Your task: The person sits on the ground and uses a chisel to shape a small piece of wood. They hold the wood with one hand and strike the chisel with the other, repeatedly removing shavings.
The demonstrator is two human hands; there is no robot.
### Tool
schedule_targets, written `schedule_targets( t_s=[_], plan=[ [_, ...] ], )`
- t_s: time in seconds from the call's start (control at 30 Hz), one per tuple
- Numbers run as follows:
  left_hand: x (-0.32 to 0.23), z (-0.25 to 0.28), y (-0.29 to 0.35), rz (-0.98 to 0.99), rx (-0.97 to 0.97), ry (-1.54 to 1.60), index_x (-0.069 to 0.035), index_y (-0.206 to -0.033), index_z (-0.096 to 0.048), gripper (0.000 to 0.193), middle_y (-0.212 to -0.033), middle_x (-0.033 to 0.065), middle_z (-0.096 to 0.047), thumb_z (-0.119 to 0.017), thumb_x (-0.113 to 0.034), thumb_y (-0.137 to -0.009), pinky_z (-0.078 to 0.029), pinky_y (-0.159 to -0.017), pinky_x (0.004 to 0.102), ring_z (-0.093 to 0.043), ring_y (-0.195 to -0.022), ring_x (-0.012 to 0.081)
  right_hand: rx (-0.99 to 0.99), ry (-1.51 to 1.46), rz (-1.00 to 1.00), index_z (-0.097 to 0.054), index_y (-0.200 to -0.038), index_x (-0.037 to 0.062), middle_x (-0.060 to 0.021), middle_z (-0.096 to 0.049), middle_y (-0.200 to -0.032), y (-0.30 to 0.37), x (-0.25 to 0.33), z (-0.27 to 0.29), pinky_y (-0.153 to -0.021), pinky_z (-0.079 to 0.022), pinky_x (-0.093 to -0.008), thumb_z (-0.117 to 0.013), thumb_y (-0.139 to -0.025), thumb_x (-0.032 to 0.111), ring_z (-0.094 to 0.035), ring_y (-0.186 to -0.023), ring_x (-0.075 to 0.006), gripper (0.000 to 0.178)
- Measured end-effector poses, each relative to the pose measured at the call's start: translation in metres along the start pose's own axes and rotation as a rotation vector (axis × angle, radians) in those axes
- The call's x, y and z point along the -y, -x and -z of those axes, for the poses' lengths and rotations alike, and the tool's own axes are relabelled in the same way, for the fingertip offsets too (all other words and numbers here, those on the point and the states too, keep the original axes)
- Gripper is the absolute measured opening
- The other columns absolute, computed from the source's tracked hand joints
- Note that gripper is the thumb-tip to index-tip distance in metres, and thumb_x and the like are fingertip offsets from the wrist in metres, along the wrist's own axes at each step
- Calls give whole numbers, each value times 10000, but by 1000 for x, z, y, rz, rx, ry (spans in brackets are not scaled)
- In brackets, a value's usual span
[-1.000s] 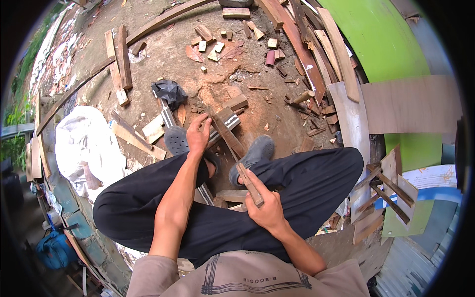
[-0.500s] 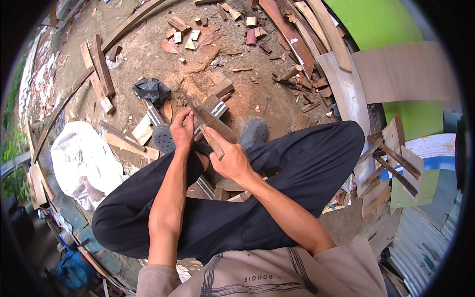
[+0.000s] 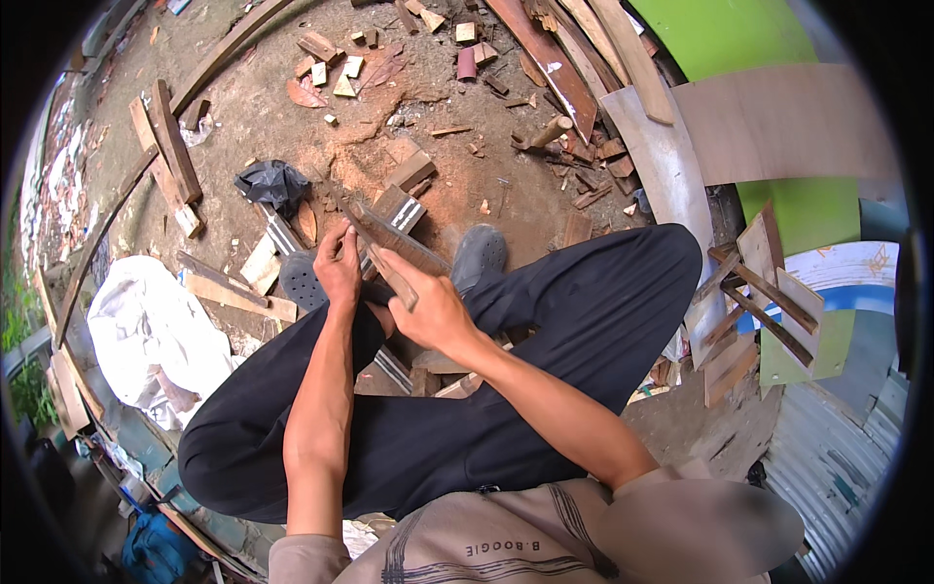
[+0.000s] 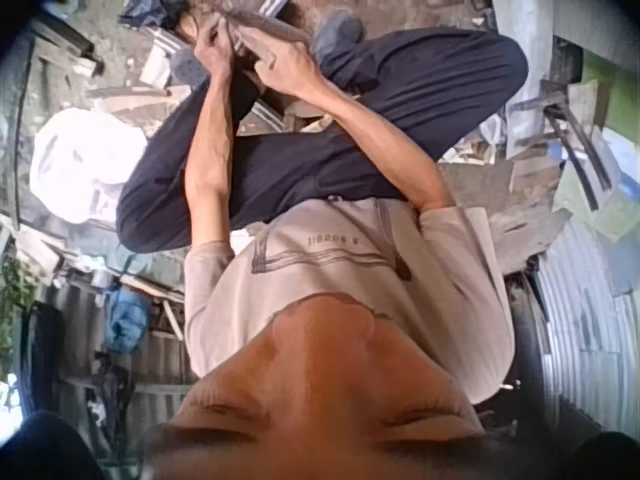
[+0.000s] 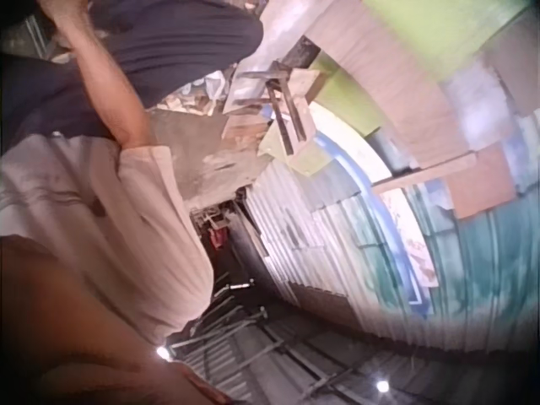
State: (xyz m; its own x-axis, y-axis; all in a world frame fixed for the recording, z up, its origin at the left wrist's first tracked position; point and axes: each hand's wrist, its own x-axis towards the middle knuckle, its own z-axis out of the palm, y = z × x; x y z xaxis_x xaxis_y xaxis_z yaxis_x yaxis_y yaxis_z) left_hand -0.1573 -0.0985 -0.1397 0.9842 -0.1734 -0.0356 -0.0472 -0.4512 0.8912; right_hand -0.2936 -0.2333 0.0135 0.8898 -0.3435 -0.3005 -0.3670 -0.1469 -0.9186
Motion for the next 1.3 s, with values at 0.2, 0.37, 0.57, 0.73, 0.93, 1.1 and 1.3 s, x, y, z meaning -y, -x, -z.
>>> schedule_targets(
  t_s=[0.2,0.37,0.57,0.73,0.93,1.1,1.3],
  plan=[
    [-4,2,3,-115,-19,-107,-5,-1112,-750,207,-1086,122,-766,-724,-149,-965,-552,-886,309,-717,-1004,173,15,-30,-18,-519,-1471,90,-263,-674,-1212,54,13,33,-872,-570,-404,-594,-816,59,-671,-1051,-420,660],
    [1,0,-4,5,46,-4,-19,-1074,-756,168,-1089,127,-767,-728,-127,-948,-547,-893,330,-732,-1011,225,70,83,-77,-529,-1457,102,-294,-666,-1128,-48,-10,-17,-844,-566,-465,-610,-825,81,-651,-997,-473,637],
    [4,-2,-2,-70,-19,18,-19,-1064,-758,163,-1094,129,-768,-743,-112,-931,-543,-934,332,-730,-1035,224,31,43,42,-516,-1468,54,-254,-706,-1164,64,1,36,-849,-575,-383,-578,-803,0,-709,-1024,-392,671],
    [-10,-6,2,-102,-62,-31,-27,-1043,-757,152,-1093,132,-766,-756,-114,-918,-549,-927,340,-733,-1031,241,-41,22,63,-570,-1412,15,-236,-685,-1259,34,-8,25,-867,-564,-330,-568,-795,-36,-725,-1073,-325,619],
    [-11,-6,-2,-122,-61,-46,-61,-1022,-757,147,-1077,106,-766,-773,-140,-899,-557,-873,338,-737,-990,266,-32,37,66,-563,-1420,39,-258,-692,-1201,-58,-24,-23,-848,-555,-336,-573,-822,62,-739,-956,-269,599],
    [-12,-4,0,-106,-114,-39,-91,-999,-760,122,-1072,78,-766,-767,-157,-897,-565,-861,350,-731,-992,263,34,86,24,-527,-1441,-28,-212,-710,-1236,58,11,36,-865,-546,-310,-523,-803,-39,-713,-998,-170,639],
    [-14,-12,3,-114,-151,-45,-100,-1007,-748,127,-1073,65,-758,-752,-171,-902,-571,-841,368,-724,-982,275,59,152,-182,-547,-1436,4,-224,-711,-1167,-7,-4,2,-854,-535,-318,-535,-818,-12,-690,-943,-179,618]
  ],
)
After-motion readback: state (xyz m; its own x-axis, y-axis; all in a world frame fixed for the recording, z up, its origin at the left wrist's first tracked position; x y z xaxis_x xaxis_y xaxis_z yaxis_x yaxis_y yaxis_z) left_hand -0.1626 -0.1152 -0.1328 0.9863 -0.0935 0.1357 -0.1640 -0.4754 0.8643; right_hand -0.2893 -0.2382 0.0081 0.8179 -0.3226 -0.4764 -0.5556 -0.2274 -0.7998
